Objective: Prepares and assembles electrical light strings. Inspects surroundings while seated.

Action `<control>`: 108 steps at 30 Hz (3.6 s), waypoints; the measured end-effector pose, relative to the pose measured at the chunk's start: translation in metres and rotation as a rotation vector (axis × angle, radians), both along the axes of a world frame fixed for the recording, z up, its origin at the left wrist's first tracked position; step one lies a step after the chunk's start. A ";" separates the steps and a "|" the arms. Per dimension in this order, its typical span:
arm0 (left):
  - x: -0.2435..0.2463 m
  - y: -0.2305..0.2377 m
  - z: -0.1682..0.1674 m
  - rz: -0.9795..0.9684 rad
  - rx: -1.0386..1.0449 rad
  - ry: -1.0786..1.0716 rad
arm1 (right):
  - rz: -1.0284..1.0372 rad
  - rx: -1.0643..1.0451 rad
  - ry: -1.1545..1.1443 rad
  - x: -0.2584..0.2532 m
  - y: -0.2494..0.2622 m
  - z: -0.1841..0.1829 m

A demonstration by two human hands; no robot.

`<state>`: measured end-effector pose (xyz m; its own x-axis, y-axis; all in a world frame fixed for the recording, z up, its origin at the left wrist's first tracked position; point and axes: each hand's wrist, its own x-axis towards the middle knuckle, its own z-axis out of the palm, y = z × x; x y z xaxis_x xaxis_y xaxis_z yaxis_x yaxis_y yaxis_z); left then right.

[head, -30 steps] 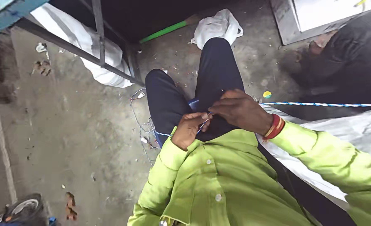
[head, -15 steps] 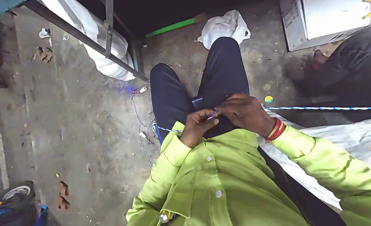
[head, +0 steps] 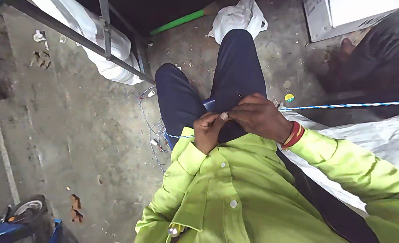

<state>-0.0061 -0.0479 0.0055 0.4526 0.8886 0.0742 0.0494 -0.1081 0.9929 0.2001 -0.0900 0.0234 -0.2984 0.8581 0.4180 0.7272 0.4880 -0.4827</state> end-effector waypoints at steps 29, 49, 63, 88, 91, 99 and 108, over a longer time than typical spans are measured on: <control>0.001 0.011 0.009 -0.037 0.348 0.329 | -0.079 0.177 -0.073 0.002 0.009 -0.015; -0.014 0.032 0.016 -0.349 -0.504 0.273 | -0.143 -0.115 -0.094 -0.021 0.011 -0.003; -0.019 0.022 0.008 -0.338 -0.365 0.111 | -0.117 -0.181 0.012 -0.027 0.014 -0.005; -0.012 0.014 0.004 0.094 -0.321 0.091 | -0.164 -0.126 0.062 -0.041 0.019 -0.008; -0.010 0.010 -0.003 0.137 -0.571 -0.142 | -0.140 -0.226 0.120 -0.034 0.017 -0.002; -0.022 0.015 -0.015 -0.120 -0.510 -0.410 | -0.063 -0.205 0.292 -0.019 0.021 0.000; -0.020 0.011 -0.009 -0.075 -0.557 -0.373 | 0.024 0.013 0.254 -0.019 0.015 -0.010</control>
<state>-0.0259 -0.0373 -0.0036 0.5472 0.8069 -0.2225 -0.2955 0.4349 0.8506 0.1813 -0.0750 0.0133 -0.2032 0.8459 0.4931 0.5715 0.5113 -0.6418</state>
